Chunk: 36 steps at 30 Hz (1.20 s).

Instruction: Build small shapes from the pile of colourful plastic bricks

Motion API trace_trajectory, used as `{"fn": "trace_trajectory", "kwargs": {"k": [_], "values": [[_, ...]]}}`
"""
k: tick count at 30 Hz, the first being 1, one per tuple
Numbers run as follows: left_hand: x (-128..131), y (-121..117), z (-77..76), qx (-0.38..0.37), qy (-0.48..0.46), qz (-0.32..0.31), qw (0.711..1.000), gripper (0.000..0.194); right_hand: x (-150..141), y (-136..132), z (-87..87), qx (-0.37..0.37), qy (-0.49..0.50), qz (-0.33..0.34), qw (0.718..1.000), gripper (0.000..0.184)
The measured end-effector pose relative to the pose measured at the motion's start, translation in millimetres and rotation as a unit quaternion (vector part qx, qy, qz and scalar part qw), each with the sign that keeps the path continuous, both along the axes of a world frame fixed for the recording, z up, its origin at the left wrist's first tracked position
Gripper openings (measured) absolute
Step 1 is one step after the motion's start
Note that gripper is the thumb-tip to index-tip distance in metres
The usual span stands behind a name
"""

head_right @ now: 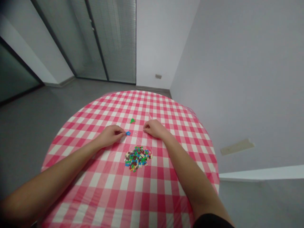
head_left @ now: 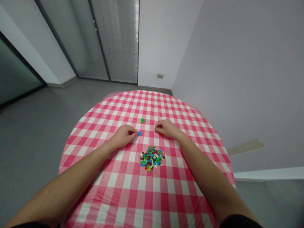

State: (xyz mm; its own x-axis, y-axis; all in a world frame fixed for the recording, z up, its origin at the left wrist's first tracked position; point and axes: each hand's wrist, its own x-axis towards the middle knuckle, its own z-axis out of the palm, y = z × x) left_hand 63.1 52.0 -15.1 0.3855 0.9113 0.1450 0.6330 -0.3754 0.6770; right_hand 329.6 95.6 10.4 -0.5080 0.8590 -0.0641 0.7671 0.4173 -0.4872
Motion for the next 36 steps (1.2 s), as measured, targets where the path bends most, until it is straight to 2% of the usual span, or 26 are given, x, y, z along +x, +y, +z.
{"fn": "trace_trajectory", "kwargs": {"k": [3, 6, 14, 27, 32, 36], "values": [[0, 0, -0.3, 0.002, 0.001, 0.004, 1.0, 0.021, -15, -1, -10.5, 0.058, 0.007, -0.028, 0.998, 0.013], [0, 0, -0.5, 0.002, 0.001, 0.004, 1.0, 0.021, -25, -1, -18.2, 0.078, 0.002, -0.045, 0.996, 0.015], [1, 0, -1.5, 0.005, 0.008, 0.006, 1.0, 0.02, -23, 6, -20.9, 0.034, 0.055, -0.081, 0.995, 0.012], [1, -1, -0.9, 0.007, 0.015, -0.001, 1.0, 0.02, -17, 9, -17.8, -0.024, 0.1, -0.055, 0.993, 0.014], [0, 1, -2.1, 0.004, 0.006, -0.005, 1.0, 0.021, -8, 11, -25.4, -0.012, 0.126, -0.052, 0.991, 0.015], [0, 1, -2.0, 0.003, 0.001, -0.004, 1.0, 0.02, -7, 10, -31.0, 0.034, 0.118, -0.062, 0.991, 0.014]]}}
